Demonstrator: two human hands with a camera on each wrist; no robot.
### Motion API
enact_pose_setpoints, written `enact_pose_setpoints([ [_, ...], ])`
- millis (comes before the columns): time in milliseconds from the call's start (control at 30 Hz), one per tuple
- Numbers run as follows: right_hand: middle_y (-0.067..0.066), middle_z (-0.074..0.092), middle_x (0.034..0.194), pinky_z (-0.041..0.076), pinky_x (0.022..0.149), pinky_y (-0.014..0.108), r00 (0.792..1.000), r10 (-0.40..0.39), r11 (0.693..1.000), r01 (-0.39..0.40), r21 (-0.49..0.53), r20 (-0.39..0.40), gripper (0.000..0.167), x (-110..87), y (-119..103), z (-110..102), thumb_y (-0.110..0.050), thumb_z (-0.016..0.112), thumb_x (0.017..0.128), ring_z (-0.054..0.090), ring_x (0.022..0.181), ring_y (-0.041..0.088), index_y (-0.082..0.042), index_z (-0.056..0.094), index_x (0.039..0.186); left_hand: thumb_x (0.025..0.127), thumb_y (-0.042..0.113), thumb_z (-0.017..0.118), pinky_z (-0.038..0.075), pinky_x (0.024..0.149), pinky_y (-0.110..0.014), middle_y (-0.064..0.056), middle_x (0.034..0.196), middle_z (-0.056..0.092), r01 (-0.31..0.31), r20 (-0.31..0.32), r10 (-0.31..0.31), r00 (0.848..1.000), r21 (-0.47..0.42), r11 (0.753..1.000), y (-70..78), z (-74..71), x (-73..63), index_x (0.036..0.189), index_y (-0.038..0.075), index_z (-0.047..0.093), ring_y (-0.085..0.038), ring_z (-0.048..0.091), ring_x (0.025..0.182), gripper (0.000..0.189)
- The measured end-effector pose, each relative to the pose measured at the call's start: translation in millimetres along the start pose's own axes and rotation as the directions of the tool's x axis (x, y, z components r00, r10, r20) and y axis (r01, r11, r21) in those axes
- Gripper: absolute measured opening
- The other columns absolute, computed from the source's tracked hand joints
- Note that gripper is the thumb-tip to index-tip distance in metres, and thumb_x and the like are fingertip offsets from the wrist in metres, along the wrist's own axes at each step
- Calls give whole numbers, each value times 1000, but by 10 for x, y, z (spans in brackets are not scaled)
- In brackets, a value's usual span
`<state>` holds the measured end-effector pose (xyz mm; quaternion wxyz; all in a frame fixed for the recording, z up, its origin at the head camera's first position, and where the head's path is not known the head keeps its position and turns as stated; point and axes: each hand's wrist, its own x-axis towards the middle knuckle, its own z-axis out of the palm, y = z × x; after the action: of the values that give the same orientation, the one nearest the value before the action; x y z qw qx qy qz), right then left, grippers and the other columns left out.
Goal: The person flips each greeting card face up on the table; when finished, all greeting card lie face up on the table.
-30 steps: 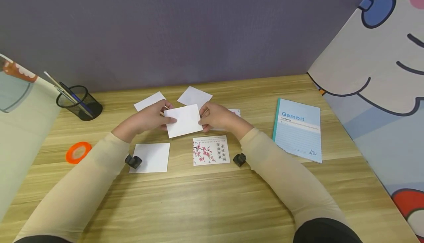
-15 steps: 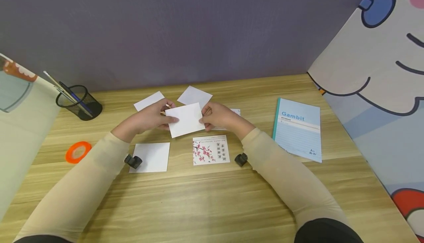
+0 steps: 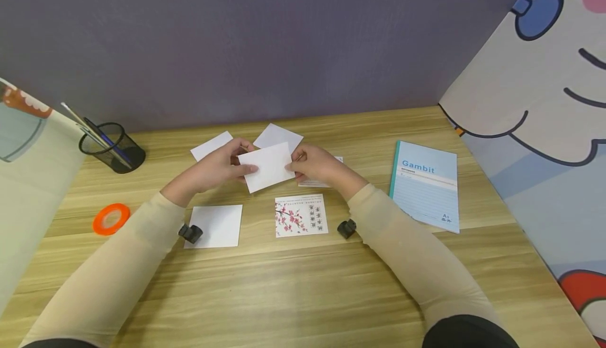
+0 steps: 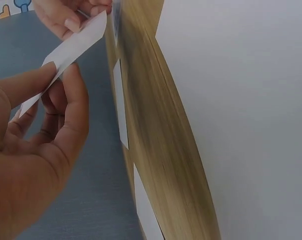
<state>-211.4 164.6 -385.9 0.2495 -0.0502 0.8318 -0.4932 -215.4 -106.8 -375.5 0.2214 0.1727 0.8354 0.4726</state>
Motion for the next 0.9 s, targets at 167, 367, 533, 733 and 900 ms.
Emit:
enact_pose_setpoints([
  [167,18,64,119,66,95,37,1000,3,1000,-3,-1,-14,36,-2,14,-26,-24,67,106,76,102,29,0,56,130,103,14,71,68,84,-40,-19,142,63,-42,-52,47,998,105,994,24,7,-24,133,11,48,-22,68,95,38],
  [367,22,62,131,65,98,39,1000,-4,999,5,38,-25,43,-3,26,-49,-27,61,109,73,111,34,2,53,140,105,21,70,64,89,-42,-14,146,60,-66,-94,89,992,226,972,36,11,-50,136,16,49,-28,64,107,37],
  [533,24,62,130,66,96,37,999,15,994,-10,110,-44,42,9,41,-45,-27,49,114,72,110,33,6,53,140,107,22,66,54,102,-46,-10,140,64,-118,-114,162,980,323,939,19,38,-36,136,15,51,-30,62,120,33],
  [733,23,62,120,66,93,37,1000,25,977,-22,214,-12,50,6,49,-45,-34,40,116,73,98,28,10,54,134,107,16,66,58,93,-42,-9,130,66,-202,-119,266,957,386,900,35,88,-43,124,12,55,-26,65,112,21],
  [900,21,64,113,67,88,35,999,38,946,-41,322,16,53,29,48,-37,-34,39,116,72,90,24,14,54,135,106,13,67,60,91,-39,-9,123,64,-228,-128,308,943,424,876,43,120,-49,120,12,57,-23,63,110,18],
])
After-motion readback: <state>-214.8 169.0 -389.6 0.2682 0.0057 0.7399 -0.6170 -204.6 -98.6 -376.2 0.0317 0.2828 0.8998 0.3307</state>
